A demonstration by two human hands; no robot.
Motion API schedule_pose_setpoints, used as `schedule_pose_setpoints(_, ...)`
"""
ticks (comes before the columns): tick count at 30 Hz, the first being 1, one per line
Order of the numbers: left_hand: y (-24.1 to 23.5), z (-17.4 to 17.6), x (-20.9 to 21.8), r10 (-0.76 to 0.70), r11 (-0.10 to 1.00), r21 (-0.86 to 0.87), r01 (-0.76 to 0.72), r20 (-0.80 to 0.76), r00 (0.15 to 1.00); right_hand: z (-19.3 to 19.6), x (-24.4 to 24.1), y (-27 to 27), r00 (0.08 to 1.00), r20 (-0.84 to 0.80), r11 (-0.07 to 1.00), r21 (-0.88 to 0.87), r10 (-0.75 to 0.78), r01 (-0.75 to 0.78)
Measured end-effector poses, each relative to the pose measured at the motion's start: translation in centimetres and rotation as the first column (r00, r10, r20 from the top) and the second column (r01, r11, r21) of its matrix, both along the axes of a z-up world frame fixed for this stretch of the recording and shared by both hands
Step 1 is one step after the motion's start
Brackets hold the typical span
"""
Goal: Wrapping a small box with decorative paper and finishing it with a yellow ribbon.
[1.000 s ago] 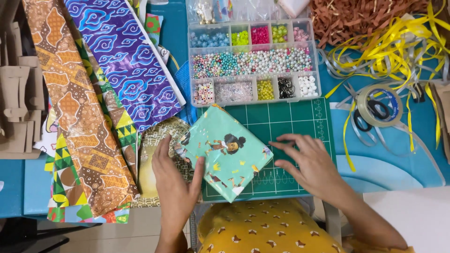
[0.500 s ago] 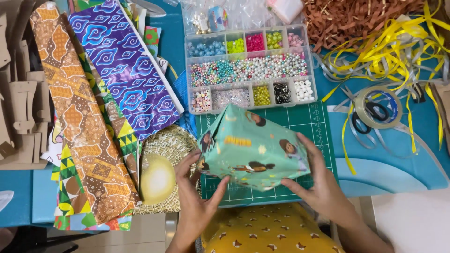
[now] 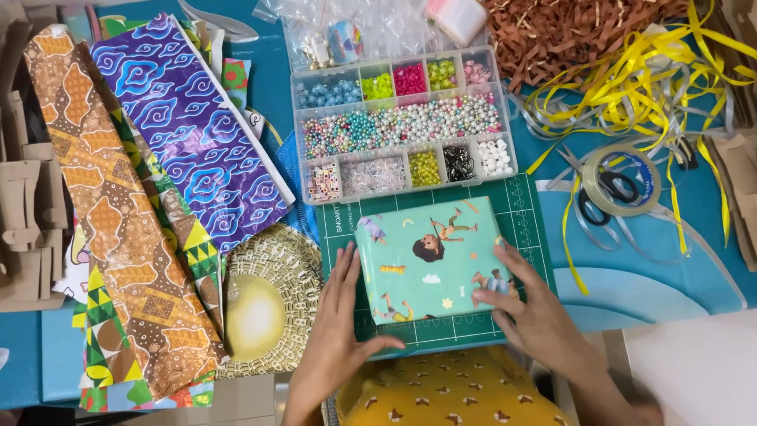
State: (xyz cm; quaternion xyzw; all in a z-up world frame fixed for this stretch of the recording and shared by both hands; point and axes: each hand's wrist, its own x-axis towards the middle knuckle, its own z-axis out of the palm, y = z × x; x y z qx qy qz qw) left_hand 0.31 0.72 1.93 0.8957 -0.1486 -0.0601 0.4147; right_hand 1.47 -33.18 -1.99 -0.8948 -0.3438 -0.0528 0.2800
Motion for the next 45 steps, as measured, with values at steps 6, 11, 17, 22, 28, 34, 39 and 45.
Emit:
schedule_pose_setpoints(6,-2.7,3.0,0.2,0.203,0.815,-0.559,-0.150,0.035,0.978,5.9,1.3,2.0,0.928,-0.342,0.849,0.526,0.150,0.057)
schedule_pose_setpoints(11,-5.8,2.9,1.6,0.276,0.729,-0.645,-0.230,-0.031,0.961,6.5,2.6,6.9,0.819,-0.563,0.508,0.741,0.112,0.440)
schedule_pose_setpoints(17,-6.6,2.6,2.3,0.256,0.648,-0.716,-0.260,-0.116,0.960,7.6,3.1,8.0,0.693,-0.673,0.451,0.719,0.260,0.529)
schedule_pose_setpoints(22,-6.9,2.3,2.4,0.267,0.612,-0.738,-0.284,-0.145,0.953,6.9,3.3,7.8,0.724,-0.614,0.450,0.768,0.316,0.455)
schedule_pose_setpoints(28,-6.7,2.4,2.5,0.246,0.654,-0.713,-0.254,-0.118,0.962,6.5,3.2,7.7,0.748,-0.608,0.492,0.753,0.266,0.437)
schedule_pose_setpoints(34,-6.0,1.1,2.0,0.337,0.776,-0.587,-0.229,0.080,0.938,6.3,3.1,6.6,0.797,-0.593,0.539,0.712,0.119,0.450)
schedule_pose_setpoints(39,-2.5,-1.2,0.7,0.525,0.801,-0.505,-0.320,0.336,0.782,2.4,3.5,1.0,0.933,-0.348,0.544,0.766,-0.093,0.341)
schedule_pose_setpoints(45,-1.0,0.7,-0.7,0.523,0.825,-0.393,-0.407,0.257,0.813,6.0,10.3,-8.0,0.823,-0.497,0.820,0.327,-0.273,0.470)
